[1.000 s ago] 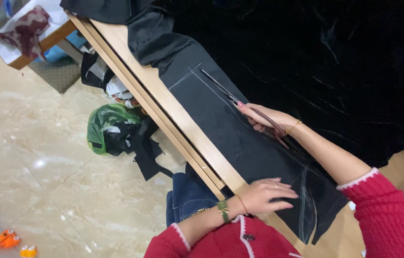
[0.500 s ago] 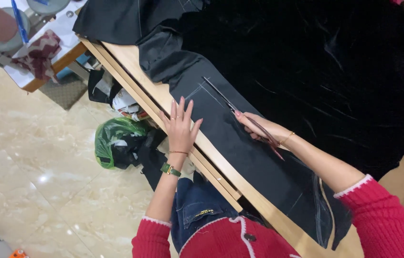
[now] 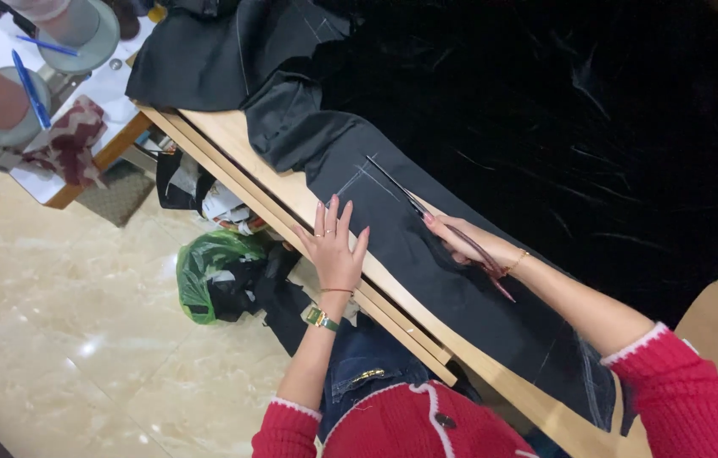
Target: Cutting black fabric with scissors along marked lines and folding the cut pieces.
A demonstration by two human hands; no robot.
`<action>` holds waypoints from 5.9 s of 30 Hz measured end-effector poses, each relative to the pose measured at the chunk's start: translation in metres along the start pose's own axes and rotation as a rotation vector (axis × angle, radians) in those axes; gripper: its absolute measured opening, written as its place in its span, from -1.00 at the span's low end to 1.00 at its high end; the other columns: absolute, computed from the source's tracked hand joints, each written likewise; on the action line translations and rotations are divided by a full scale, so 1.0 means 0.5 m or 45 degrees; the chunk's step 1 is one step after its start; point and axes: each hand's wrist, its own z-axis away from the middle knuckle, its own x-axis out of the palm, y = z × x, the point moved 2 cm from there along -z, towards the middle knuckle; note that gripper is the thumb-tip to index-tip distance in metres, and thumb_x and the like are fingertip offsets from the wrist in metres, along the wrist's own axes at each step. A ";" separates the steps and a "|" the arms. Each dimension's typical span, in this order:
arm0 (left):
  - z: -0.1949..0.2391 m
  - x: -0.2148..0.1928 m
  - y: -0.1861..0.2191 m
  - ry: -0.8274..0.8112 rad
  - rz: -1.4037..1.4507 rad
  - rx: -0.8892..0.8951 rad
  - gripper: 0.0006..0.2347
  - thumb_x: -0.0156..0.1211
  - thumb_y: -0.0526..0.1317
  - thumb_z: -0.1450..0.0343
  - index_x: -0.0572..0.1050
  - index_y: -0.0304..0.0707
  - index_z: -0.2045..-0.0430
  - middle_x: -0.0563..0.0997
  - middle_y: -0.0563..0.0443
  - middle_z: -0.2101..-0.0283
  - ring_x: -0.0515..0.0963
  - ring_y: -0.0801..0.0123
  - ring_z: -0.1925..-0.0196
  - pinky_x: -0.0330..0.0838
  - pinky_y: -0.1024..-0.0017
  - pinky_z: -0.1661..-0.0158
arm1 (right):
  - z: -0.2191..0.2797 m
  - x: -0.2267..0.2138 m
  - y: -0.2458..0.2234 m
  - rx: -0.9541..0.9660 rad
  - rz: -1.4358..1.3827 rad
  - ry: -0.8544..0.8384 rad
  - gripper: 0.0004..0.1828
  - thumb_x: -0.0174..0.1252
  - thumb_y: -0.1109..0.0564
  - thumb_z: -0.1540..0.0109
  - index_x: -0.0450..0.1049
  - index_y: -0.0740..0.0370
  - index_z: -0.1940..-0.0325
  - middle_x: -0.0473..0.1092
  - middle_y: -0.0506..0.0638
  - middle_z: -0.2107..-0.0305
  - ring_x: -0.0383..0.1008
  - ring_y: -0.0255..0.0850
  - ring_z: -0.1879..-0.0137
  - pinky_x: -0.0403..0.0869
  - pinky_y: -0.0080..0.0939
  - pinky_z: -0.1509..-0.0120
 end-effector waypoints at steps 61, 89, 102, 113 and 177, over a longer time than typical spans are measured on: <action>-0.252 -0.038 -0.080 -0.634 0.517 1.750 -0.63 0.17 0.13 -0.44 0.62 -0.06 0.04 0.56 -0.03 -0.20 0.46 0.14 -0.28 0.17 0.02 -0.27 | 0.273 0.480 0.014 -0.249 -0.839 0.697 -0.55 -0.13 -0.21 -0.37 0.49 0.17 0.12 0.35 -0.08 0.42 0.20 -0.34 0.42 0.28 -0.34 0.26; -0.247 0.008 -0.121 -0.716 0.677 1.698 -0.83 0.10 -0.18 -0.53 0.56 -0.01 0.04 0.57 0.15 -0.07 0.49 0.40 -0.25 0.13 0.01 -0.42 | 0.027 0.639 -0.035 0.146 -0.848 0.950 -0.16 -0.38 -0.42 -0.34 0.13 0.19 -0.49 0.47 0.16 -0.04 0.51 0.02 -0.02 0.48 0.10 -0.09; -0.242 0.016 -0.128 -0.727 0.632 1.722 -0.80 0.14 -0.20 -0.51 0.52 0.02 -0.01 0.53 0.14 -0.10 0.45 0.39 -0.30 0.10 0.02 -0.45 | 0.041 0.617 -0.092 0.266 -0.849 0.893 -0.16 -0.44 -0.43 -0.33 0.10 0.10 -0.51 0.44 0.26 -0.04 0.44 0.28 -0.22 0.41 0.29 -0.28; -0.243 0.006 -0.121 -0.720 0.616 1.717 -0.82 0.14 -0.20 -0.51 0.52 0.03 0.01 0.51 0.17 -0.07 0.47 0.40 -0.27 0.12 0.02 -0.45 | 0.033 0.618 -0.075 0.272 -1.031 0.958 -0.36 -0.32 -0.33 -0.40 0.37 0.11 -0.28 0.30 -0.05 0.48 0.35 -0.26 0.43 0.41 -0.23 0.34; -0.255 -0.120 0.033 -0.422 0.534 1.609 -0.74 0.26 -0.08 -0.48 0.59 -0.22 0.06 0.60 -0.03 -0.05 0.53 -0.04 -0.16 0.35 0.05 -0.09 | 0.323 0.449 0.215 0.608 -1.116 1.933 -0.45 0.05 -0.23 -0.32 0.31 0.15 -0.25 0.31 -0.05 0.21 0.26 -0.26 0.13 0.27 -0.22 0.00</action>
